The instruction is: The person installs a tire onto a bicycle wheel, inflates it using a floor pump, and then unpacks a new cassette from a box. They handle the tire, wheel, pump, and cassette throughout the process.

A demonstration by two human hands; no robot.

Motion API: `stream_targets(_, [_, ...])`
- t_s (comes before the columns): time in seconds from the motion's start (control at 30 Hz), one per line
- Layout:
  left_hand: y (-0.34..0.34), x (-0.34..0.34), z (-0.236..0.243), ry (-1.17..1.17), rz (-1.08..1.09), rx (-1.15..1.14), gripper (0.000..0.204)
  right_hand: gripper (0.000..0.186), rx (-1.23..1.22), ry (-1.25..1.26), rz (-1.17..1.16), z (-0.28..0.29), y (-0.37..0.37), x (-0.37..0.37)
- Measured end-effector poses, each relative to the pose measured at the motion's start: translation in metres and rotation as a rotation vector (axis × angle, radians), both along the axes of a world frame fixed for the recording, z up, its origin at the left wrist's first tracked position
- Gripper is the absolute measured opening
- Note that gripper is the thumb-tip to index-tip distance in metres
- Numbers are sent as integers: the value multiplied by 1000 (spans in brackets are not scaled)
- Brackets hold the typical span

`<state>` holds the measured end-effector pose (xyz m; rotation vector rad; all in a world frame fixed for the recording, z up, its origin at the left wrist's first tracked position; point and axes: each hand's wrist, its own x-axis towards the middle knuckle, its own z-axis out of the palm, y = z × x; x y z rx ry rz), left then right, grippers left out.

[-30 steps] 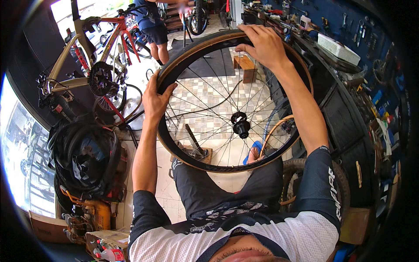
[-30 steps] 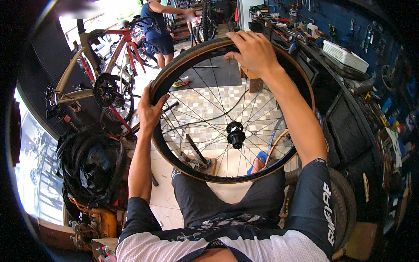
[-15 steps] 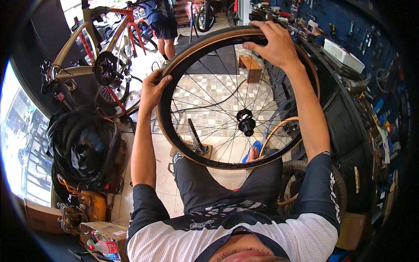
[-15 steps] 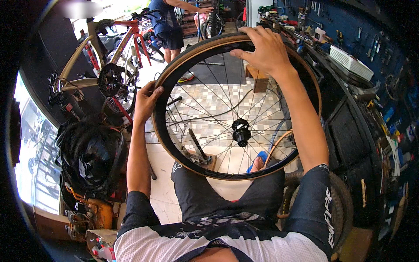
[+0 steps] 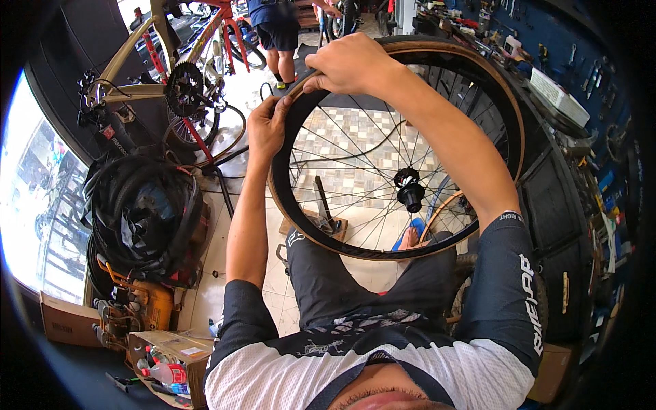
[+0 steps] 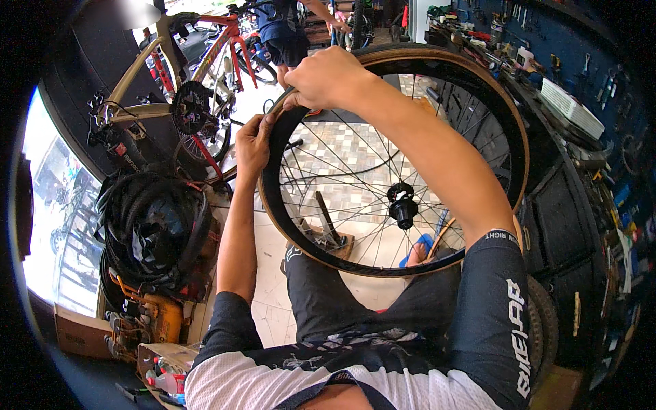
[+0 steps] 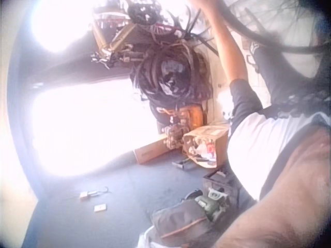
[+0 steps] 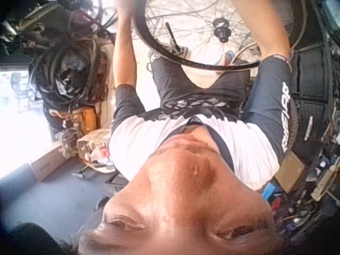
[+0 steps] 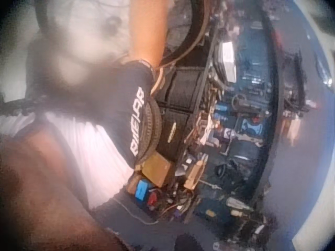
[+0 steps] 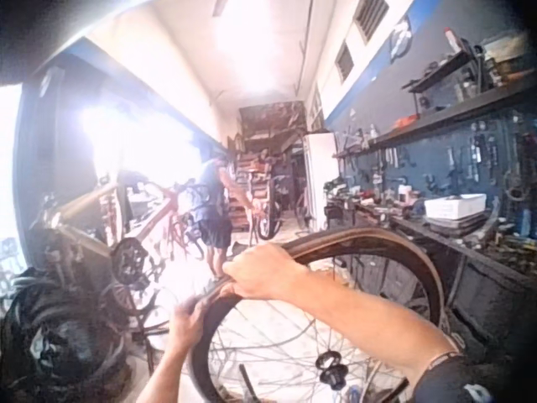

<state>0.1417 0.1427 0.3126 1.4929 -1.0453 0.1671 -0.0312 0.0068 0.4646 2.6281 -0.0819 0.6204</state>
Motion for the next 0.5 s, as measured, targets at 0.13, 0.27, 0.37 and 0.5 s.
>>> stream_targets(0.13, [-8, 2, 2, -47, -29, -17, 48, 53, 49, 71, -92, 9, -1, -1])
stream_targets(0.27, [-19, 4, 5, 16, -68, -17, 50, 52, 147, 144, -157, 20, -3, 0])
stream_targets(0.37, [-23, 3, 6, 54, -80, 6, 49, 50, 153, 146, -175, 20, -4, 1])
stream_targets(0.5, [-26, 8, 9, 160, -108, 80, 53, 59, 214, 104, -44, 16, -24, 12])
